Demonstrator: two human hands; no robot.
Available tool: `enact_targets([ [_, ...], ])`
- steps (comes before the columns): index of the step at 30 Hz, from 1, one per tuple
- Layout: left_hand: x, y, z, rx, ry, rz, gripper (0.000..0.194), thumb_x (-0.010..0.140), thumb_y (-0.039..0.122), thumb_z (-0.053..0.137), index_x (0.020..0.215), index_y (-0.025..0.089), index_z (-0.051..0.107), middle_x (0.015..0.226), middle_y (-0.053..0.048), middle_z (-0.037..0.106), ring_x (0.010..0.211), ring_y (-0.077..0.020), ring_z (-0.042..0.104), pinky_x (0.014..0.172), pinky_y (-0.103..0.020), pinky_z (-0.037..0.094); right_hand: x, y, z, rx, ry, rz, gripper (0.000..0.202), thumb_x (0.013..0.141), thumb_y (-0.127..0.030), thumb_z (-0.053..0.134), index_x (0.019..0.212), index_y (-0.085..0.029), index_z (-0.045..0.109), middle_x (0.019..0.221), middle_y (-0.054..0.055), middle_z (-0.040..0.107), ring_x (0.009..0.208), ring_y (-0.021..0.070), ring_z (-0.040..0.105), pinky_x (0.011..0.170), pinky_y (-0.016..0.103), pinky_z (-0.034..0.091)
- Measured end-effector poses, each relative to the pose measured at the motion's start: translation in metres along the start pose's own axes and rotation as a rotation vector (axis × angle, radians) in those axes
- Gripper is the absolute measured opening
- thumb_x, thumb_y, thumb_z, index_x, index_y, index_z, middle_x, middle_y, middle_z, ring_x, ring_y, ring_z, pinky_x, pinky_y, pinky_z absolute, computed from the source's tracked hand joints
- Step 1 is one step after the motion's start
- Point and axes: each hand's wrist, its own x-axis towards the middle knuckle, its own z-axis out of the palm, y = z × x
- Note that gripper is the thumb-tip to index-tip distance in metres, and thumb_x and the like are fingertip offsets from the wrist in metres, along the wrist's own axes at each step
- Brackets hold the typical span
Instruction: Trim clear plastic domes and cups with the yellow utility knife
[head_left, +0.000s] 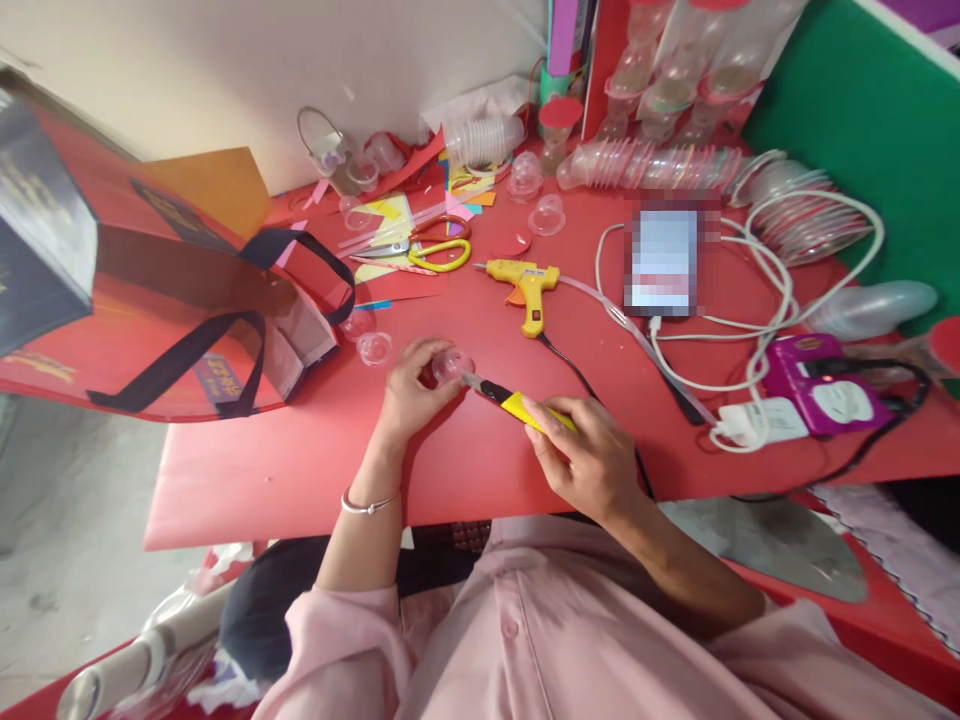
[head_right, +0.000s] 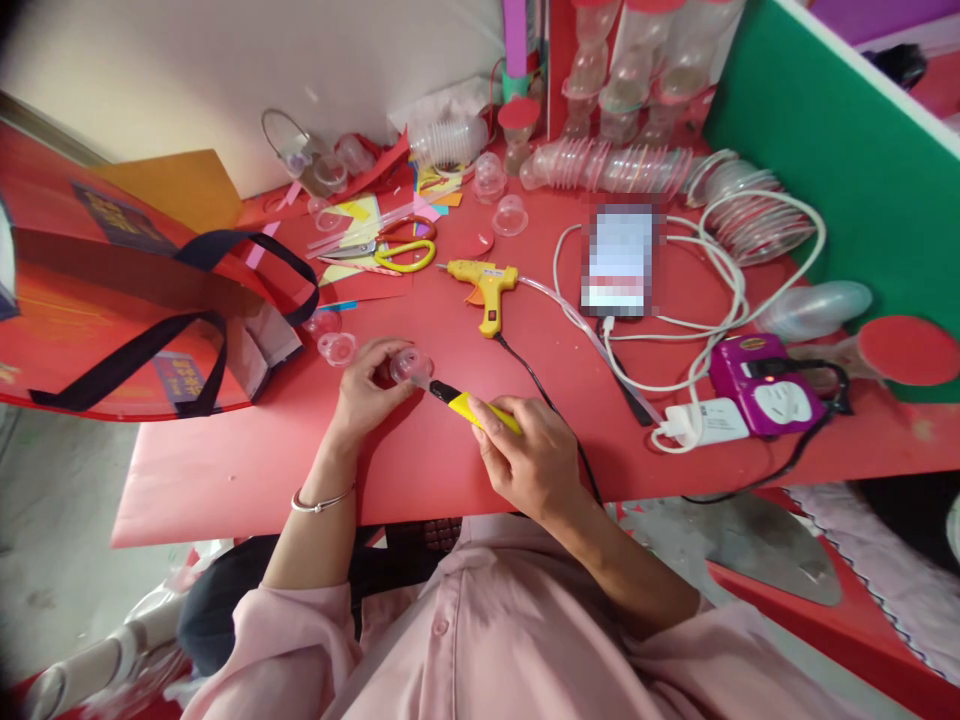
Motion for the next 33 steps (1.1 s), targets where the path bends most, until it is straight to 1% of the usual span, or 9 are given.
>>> enact_targets([
  [4, -0.002, 0.005, -0.012, -0.038, 0.000, 0.017, 0.063, 0.071, 0.033, 0.088, 0.130, 0.026, 0.067, 0.146, -0.014, 0.054, 0.130, -0.0316, 0.058, 0.108, -0.048, 0.051, -0.002, 0.003, 0.001, -0.039, 0.049, -0.045, 0.070, 0.089, -0.017, 0.070, 0.152, -0.035, 0.045, 0.115, 0.007, 0.067, 0.096, 0.0221, 0.063, 0.085, 0.037, 0.050],
  [5, -0.003, 0.007, -0.015, -0.078, 0.010, 0.013, 0.061, 0.073, 0.035, 0.087, 0.130, 0.027, 0.066, 0.150, -0.013, 0.051, 0.132, -0.0319, 0.057, 0.107, -0.049, 0.051, -0.002, 0.003, 0.000, -0.053, 0.064, -0.054, 0.072, 0.089, -0.016, 0.071, 0.152, -0.036, 0.045, 0.115, 0.007, 0.067, 0.097, 0.0222, 0.063, 0.086, 0.037, 0.049],
  [8, -0.008, 0.011, -0.020, -0.165, 0.121, 0.027, 0.020, 0.090, 0.039, 0.071, 0.105, 0.026, 0.076, 0.147, -0.009, 0.055, 0.133, -0.0309, 0.055, 0.112, -0.053, 0.047, 0.000, 0.002, 0.000, -0.090, 0.098, -0.085, 0.073, 0.087, -0.012, 0.073, 0.150, -0.038, 0.046, 0.114, 0.007, 0.068, 0.096, 0.0217, 0.063, 0.085, 0.037, 0.048],
  [10, -0.009, 0.012, -0.020, -0.163, 0.175, 0.045, 0.023, 0.096, 0.040, 0.062, 0.084, 0.025, 0.076, 0.136, -0.007, 0.063, 0.134, -0.0310, 0.054, 0.118, -0.058, 0.039, 0.001, 0.001, -0.001, -0.112, 0.106, -0.110, 0.071, 0.086, -0.010, 0.073, 0.147, -0.038, 0.050, 0.113, 0.006, 0.069, 0.096, 0.0211, 0.064, 0.085, 0.036, 0.046],
  [13, -0.009, 0.014, -0.016, -0.148, 0.152, 0.050, 0.035, 0.098, 0.045, 0.057, 0.075, 0.025, 0.075, 0.129, -0.008, 0.067, 0.135, -0.0320, 0.053, 0.121, -0.061, 0.034, 0.002, -0.001, -0.001, -0.140, 0.115, -0.128, 0.063, 0.086, -0.009, 0.074, 0.140, -0.036, 0.057, 0.113, 0.005, 0.071, 0.096, 0.0204, 0.065, 0.084, 0.036, 0.045],
  [18, -0.007, 0.023, -0.015, -0.131, 0.058, 0.080, 0.035, 0.096, 0.047, 0.061, 0.074, 0.024, 0.076, 0.151, -0.005, 0.055, 0.142, -0.0342, 0.048, 0.121, -0.063, 0.034, 0.002, -0.002, 0.000, -0.155, 0.105, -0.140, 0.056, 0.086, -0.008, 0.073, 0.134, -0.034, 0.062, 0.113, 0.004, 0.072, 0.097, 0.0202, 0.065, 0.083, 0.036, 0.044],
  [24, -0.009, 0.032, -0.013, -0.145, 0.048, 0.010, 0.034, 0.094, 0.043, 0.066, 0.067, 0.022, 0.073, 0.156, -0.002, 0.048, 0.140, -0.0318, 0.051, 0.113, -0.056, 0.048, 0.002, -0.003, 0.001, -0.174, 0.056, -0.141, 0.062, 0.088, -0.009, 0.071, 0.140, -0.039, 0.057, 0.116, 0.003, 0.073, 0.098, 0.0193, 0.065, 0.084, 0.036, 0.045],
  [31, -0.010, 0.027, -0.018, -0.130, 0.323, -0.025, 0.025, 0.096, 0.038, 0.064, 0.077, 0.024, 0.072, 0.153, -0.004, 0.052, 0.133, -0.0284, 0.054, 0.105, -0.052, 0.053, 0.001, -0.002, 0.001, -0.153, 0.105, -0.123, 0.058, 0.087, -0.008, 0.071, 0.135, -0.037, 0.061, 0.110, 0.003, 0.072, 0.094, 0.0197, 0.064, 0.082, 0.036, 0.046],
  [33, -0.010, 0.026, -0.019, -0.104, 0.335, 0.000, 0.019, 0.093, 0.037, 0.068, 0.081, 0.025, 0.074, 0.153, -0.004, 0.051, 0.134, -0.0288, 0.053, 0.105, -0.052, 0.052, 0.002, 0.000, 0.001, -0.100, 0.130, -0.067, 0.059, 0.087, -0.008, 0.069, 0.138, -0.036, 0.060, 0.110, 0.005, 0.070, 0.095, 0.0210, 0.064, 0.083, 0.037, 0.048],
])
